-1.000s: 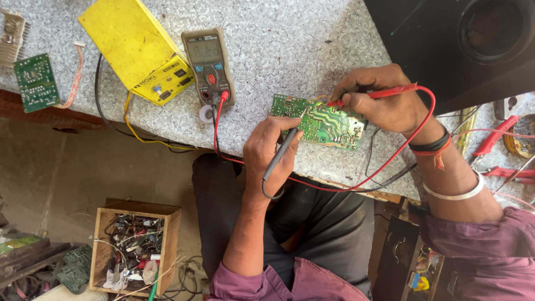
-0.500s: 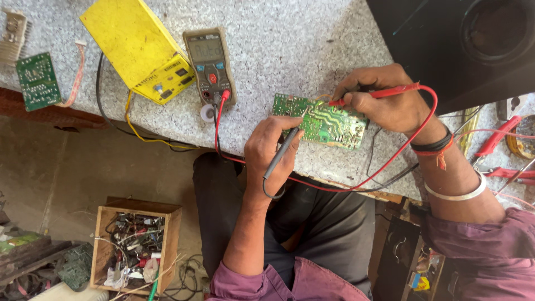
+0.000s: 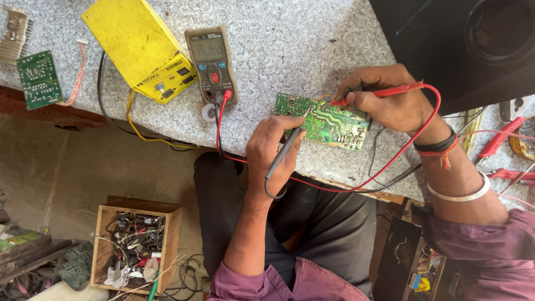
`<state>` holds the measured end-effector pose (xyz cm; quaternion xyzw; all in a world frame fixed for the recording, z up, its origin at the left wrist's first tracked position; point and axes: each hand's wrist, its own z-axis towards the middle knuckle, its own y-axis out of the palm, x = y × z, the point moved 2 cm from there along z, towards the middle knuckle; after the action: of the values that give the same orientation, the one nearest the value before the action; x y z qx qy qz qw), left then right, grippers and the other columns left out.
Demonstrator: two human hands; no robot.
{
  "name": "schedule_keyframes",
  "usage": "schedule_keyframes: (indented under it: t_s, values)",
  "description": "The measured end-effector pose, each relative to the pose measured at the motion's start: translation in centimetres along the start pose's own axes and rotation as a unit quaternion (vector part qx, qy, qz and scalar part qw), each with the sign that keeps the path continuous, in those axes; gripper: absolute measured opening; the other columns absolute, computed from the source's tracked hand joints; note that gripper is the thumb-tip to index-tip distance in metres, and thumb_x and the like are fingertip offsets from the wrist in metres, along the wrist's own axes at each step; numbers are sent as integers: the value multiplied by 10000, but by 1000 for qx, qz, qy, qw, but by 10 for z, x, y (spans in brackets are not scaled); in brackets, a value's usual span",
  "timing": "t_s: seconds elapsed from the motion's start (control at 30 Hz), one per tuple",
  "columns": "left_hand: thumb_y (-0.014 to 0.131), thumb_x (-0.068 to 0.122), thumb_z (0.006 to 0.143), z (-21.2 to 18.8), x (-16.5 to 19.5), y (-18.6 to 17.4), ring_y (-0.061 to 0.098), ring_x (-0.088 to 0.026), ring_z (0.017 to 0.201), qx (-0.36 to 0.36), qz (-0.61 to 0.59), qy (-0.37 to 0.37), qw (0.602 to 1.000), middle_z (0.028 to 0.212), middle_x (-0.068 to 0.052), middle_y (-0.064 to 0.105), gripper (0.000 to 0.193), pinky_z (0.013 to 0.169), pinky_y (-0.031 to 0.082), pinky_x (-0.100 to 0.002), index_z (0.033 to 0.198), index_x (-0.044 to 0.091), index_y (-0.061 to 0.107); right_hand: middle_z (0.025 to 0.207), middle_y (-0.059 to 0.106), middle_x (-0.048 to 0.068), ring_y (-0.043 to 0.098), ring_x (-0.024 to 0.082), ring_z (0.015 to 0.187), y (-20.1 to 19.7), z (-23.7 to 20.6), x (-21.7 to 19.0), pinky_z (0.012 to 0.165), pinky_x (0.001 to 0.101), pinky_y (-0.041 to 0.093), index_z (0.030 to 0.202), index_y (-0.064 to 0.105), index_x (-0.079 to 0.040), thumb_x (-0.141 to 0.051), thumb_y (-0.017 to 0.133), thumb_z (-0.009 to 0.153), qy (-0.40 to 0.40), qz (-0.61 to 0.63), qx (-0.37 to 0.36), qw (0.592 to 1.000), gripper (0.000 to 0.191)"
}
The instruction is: The person uses a multimeter to test points on a green circuit board. They hold the board with one hand and touch various solder pads and traces with the multimeter probes while seated on the floor.
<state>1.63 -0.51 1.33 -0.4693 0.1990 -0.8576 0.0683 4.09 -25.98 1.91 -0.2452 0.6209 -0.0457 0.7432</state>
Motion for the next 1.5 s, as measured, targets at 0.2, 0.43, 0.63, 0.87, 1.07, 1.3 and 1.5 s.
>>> schedule_keyframes:
  t_s: [0.2,0.43,0.63,0.87,1.07,1.3,1.5]
  values:
    - [765,65,937,-1,0,1,680,-278,961,2,4,4,1000,1086,-81,726,206,831,545,-387,1120,59,671,837,711,60,626,90,701,0,-1,1,620,243,501,1052,739,9,-132,630,950,-9,7,0,1000,205]
    - [766,65,934,-1,0,0,679,-282,953,-1,1,-1,1000,1074,-83,725,205,820,542,-387,1117,61,674,861,718,57,642,86,734,-1,0,1,645,242,515,1060,739,6,-139,628,963,-16,10,-2,1000,207]
    - [766,65,934,-2,1,0,681,-283,952,0,0,0,1000,1071,-83,727,200,822,541,-391,1111,61,671,843,713,60,629,99,724,0,-1,1,643,251,507,1051,743,5,-181,627,963,-5,5,-2,1000,236]
    - [760,62,939,0,0,0,683,-290,962,2,1,8,1000,1074,-89,727,189,832,543,-397,1104,55,669,883,724,60,658,112,790,-3,0,0,696,262,525,1040,738,7,-163,624,965,-2,14,17,1000,218]
    - [756,62,940,0,1,0,686,-289,953,-1,0,3,1000,1074,-90,728,186,825,545,-396,1103,52,668,844,723,58,648,99,732,-1,0,0,656,256,524,1017,746,-1,-116,604,900,19,-2,15,1000,218]
    - [757,61,942,-1,0,0,687,-290,952,0,2,1,1000,1080,-87,728,186,827,545,-396,1104,51,667,841,724,62,629,87,729,1,0,-2,645,252,512,1002,748,8,-92,605,870,47,9,-21,999,219]
    - [761,66,939,-1,-1,0,684,-289,941,1,1,3,1000,1079,-86,733,190,815,543,-393,1103,48,667,874,745,43,657,78,762,2,3,-2,677,239,528,1012,749,3,-93,573,883,28,19,-46,998,239]
